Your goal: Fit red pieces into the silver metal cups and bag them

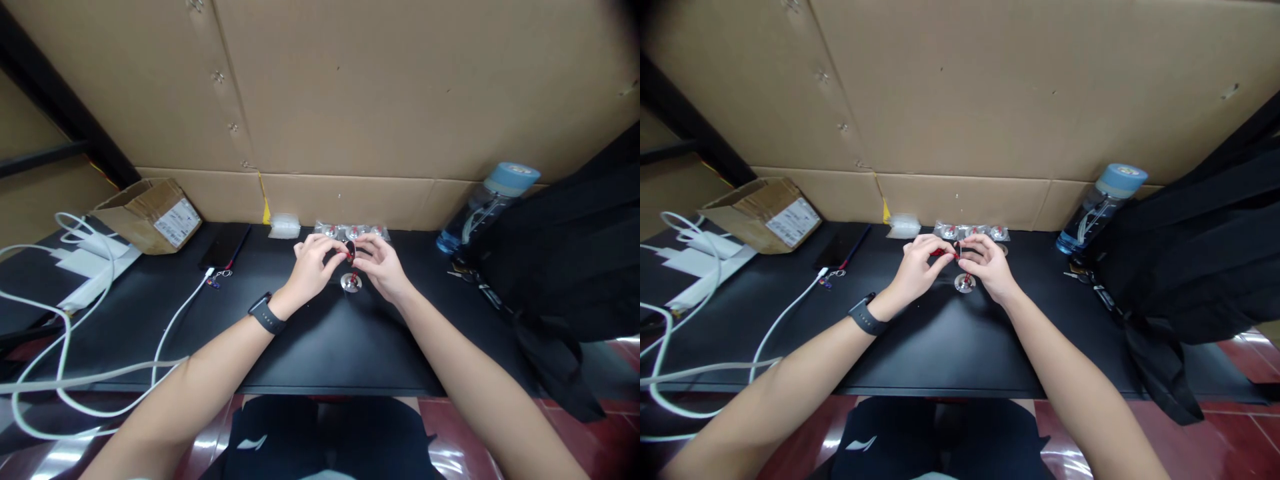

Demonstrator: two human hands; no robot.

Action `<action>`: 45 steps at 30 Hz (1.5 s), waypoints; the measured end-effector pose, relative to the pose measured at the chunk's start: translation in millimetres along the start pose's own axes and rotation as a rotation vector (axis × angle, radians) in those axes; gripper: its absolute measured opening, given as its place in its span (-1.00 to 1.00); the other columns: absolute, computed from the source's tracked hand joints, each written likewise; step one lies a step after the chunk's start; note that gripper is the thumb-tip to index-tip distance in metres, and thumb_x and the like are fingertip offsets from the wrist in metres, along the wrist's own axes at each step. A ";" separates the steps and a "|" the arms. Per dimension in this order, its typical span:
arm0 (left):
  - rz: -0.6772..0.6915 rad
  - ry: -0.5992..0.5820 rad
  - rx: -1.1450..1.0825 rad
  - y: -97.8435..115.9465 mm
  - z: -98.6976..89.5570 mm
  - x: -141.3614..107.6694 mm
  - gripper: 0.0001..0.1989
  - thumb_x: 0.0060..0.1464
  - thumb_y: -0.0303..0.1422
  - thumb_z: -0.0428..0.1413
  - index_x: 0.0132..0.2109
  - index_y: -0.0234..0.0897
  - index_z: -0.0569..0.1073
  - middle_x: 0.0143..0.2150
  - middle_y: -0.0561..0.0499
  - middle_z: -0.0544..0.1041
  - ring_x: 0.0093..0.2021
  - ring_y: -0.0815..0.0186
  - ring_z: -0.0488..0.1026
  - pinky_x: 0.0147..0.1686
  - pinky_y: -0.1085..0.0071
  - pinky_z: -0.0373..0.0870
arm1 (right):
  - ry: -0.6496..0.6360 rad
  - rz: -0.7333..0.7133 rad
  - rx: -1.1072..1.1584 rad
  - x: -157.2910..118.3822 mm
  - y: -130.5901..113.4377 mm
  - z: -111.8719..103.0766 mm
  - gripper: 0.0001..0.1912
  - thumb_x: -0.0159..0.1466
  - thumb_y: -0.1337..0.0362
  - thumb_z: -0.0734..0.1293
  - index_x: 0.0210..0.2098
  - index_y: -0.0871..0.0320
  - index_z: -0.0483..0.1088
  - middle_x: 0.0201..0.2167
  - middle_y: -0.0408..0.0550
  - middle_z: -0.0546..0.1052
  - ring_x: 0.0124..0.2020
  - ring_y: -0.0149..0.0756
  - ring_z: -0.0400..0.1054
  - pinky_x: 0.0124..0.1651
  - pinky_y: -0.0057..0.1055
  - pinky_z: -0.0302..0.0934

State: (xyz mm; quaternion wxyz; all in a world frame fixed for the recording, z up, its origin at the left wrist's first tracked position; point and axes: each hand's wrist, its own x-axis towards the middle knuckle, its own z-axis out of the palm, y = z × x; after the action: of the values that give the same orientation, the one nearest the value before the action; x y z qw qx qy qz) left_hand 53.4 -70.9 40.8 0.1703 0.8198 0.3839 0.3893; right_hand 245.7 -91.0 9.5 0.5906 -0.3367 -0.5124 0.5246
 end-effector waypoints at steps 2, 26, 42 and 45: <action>-0.006 0.017 -0.007 2.3 0.1 -1.2 -0.92 0.29 -0.31 0.16 -0.16 -0.13 0.57 -0.09 0.03 0.64 0.09 0.13 0.40 0.11 0.16 0.14 | -0.004 0.000 0.023 -1.0 -1.4 2.4 -0.47 0.04 0.21 0.63 -0.06 0.00 0.40 -0.01 -0.08 0.56 -0.07 -0.23 0.51 0.09 -0.23 0.45; 0.014 0.033 0.085 4.3 -0.5 -5.4 -0.88 0.31 -0.27 0.16 -0.15 -0.09 0.61 -0.09 0.04 0.65 0.12 0.15 0.39 0.06 0.13 0.04 | 0.017 0.005 0.063 -3.4 -1.6 9.2 -0.47 0.02 0.26 0.64 -0.09 -0.01 0.41 -0.03 -0.10 0.57 -0.08 -0.26 0.52 0.08 -0.26 0.45; -0.113 0.095 -0.278 3.8 3.6 -4.6 -0.92 0.17 -0.34 0.25 -0.17 -0.15 0.53 -0.16 0.02 0.65 -0.02 0.18 0.55 0.08 0.19 0.32 | 0.005 -0.016 0.008 -4.2 -1.0 6.4 -0.46 0.04 0.22 0.63 -0.09 -0.03 0.35 0.00 -0.08 0.58 -0.08 -0.20 0.55 0.03 -0.22 0.48; -0.147 0.093 -0.377 2.2 5.5 -4.4 -0.80 0.13 -0.38 0.26 -0.10 -0.17 0.45 -0.20 0.04 0.64 -0.08 0.21 0.60 0.09 0.23 0.34 | -0.009 -0.025 0.008 -4.4 -1.5 6.3 -0.44 0.02 0.23 0.64 -0.08 -0.02 0.36 0.00 -0.07 0.59 -0.09 -0.21 0.55 0.06 -0.21 0.46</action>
State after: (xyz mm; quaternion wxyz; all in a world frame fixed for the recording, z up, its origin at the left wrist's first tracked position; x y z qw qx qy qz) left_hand 56.9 -75.6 36.4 0.3307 0.7242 0.3706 0.4784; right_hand 240.4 -96.5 11.4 0.5962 -0.3252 -0.5172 0.5208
